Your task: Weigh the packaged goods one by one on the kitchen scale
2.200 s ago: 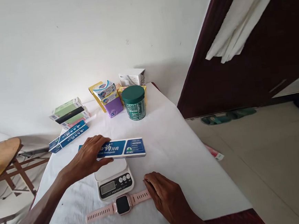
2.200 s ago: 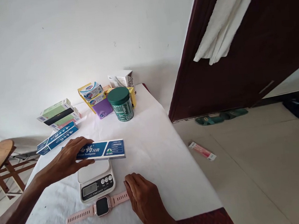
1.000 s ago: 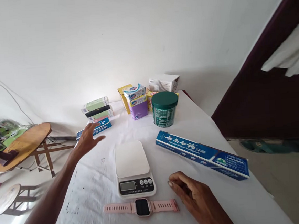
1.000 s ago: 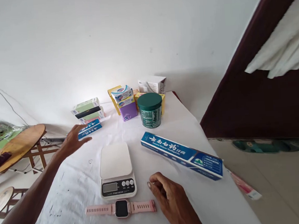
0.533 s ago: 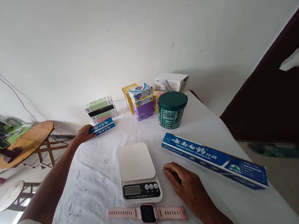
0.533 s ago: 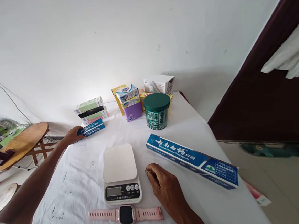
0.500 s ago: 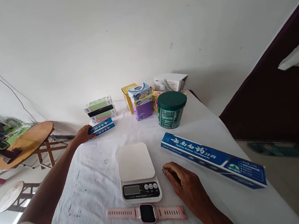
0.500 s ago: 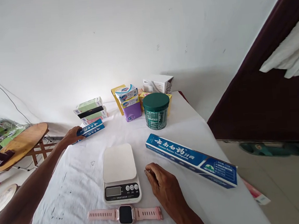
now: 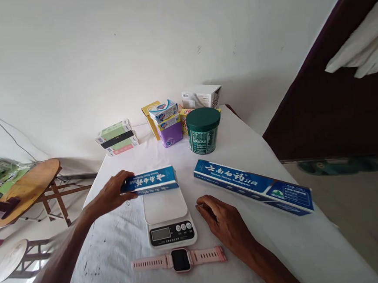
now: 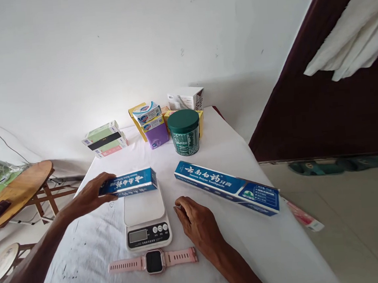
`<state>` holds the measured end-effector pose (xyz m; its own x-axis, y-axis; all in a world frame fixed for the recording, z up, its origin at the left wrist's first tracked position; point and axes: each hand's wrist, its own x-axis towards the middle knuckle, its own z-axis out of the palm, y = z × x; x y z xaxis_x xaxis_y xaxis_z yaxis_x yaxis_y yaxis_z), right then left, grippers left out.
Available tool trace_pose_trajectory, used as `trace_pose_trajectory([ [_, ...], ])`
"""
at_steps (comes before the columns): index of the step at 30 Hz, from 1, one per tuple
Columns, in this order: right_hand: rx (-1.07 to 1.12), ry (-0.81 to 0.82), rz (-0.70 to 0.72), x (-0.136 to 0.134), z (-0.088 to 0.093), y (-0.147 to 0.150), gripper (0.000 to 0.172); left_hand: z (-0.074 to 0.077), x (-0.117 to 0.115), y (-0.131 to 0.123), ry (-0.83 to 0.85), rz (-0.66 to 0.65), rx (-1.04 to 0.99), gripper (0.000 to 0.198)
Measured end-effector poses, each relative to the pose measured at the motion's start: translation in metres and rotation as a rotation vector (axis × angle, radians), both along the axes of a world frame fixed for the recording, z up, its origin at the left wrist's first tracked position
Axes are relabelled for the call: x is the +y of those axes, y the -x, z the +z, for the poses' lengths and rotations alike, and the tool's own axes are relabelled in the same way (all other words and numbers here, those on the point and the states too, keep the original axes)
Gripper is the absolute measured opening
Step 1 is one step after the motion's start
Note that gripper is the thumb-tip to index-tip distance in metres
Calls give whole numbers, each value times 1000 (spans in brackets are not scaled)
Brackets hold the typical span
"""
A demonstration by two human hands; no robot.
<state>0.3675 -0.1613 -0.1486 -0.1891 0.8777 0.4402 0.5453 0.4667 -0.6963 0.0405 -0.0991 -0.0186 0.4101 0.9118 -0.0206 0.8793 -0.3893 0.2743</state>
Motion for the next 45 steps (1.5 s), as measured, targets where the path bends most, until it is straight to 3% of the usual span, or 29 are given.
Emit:
trace_pose_trajectory([
  [6, 42, 24, 5, -1, 2, -2, 20, -13, -11, -26, 19, -132, 29, 45],
  [12, 42, 21, 5, 0, -1, -2, 20, 2, -13, -22, -16, -108, 52, 80],
  [16, 34, 29, 8, 0, 0, -2, 18, 10, -12, -28, -39, -112, 55, 75],
  [19, 23, 29, 13, 0, 0, -2, 19, 5, -11, -34, -34, -153, 65, 69],
  [23, -3, 9, 15, -1, -1, -2, 19, -3, -7, -38, 4, -174, 89, 46],
  [26, -24, -15, 7, -2, -3, -2, 16, 4, -2, -46, -16, -181, 65, 42],
  [30, -45, -18, 8, -1, -5, -1, 12, 26, 11, -82, -96, -254, 6, 43],
  [34, -56, -9, 1, 1, -6, -1, 10, 36, 29, -142, -144, -428, -54, 46],
  [40, -26, -6, 6, 4, -7, -2, 14, 13, 54, -223, -51, -580, 8, 45],
  [45, -29, 11, 7, 3, -7, -2, 13, -4, 66, -243, -4, -597, 40, 45],
])
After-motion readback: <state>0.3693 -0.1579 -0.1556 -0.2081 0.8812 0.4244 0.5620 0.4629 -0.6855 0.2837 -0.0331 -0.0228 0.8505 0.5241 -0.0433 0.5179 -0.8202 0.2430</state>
